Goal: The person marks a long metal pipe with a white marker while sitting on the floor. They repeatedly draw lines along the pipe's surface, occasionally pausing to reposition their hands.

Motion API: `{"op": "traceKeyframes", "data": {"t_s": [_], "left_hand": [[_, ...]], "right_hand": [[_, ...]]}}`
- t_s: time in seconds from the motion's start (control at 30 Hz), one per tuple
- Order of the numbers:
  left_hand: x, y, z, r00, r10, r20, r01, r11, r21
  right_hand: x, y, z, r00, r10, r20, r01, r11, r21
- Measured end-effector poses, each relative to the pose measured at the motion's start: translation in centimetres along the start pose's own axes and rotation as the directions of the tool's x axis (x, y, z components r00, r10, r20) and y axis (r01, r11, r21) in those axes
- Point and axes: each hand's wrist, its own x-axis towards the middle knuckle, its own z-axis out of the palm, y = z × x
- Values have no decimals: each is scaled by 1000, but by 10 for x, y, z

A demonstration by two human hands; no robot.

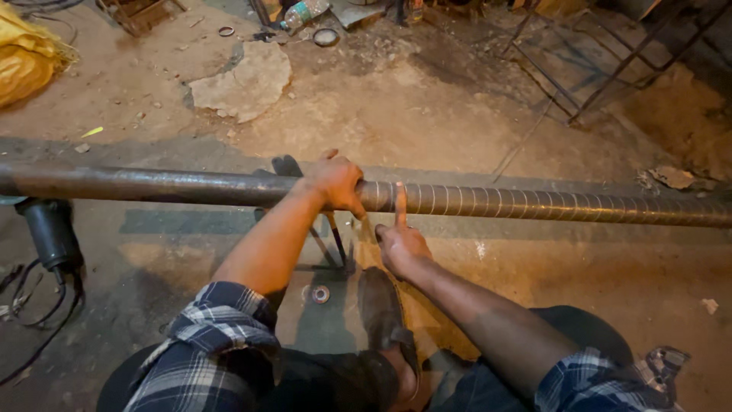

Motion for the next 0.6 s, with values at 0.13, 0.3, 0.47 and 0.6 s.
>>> {"op": "traceKeyframes", "data": {"t_s": [0.13, 0.3, 0.47, 0.6], "left_hand": [[-14, 12, 5, 981, 53, -187, -42, 997, 59], [-23, 21, 7, 960, 18, -278, 22, 990, 142], [-25, 19, 20, 921, 68, -384, -47, 997, 63], [-19, 11, 24, 922, 101, -375, -98, 995, 27]], "right_hand": [[3, -5, 0, 1000, 21, 12, -22, 1000, 16], [2, -9, -5, 999, 20, -37, -19, 999, 31], [1, -13, -11, 997, 53, 48, -54, 998, 16], [0, -17, -17, 998, 52, 17, -52, 999, 10]]}}
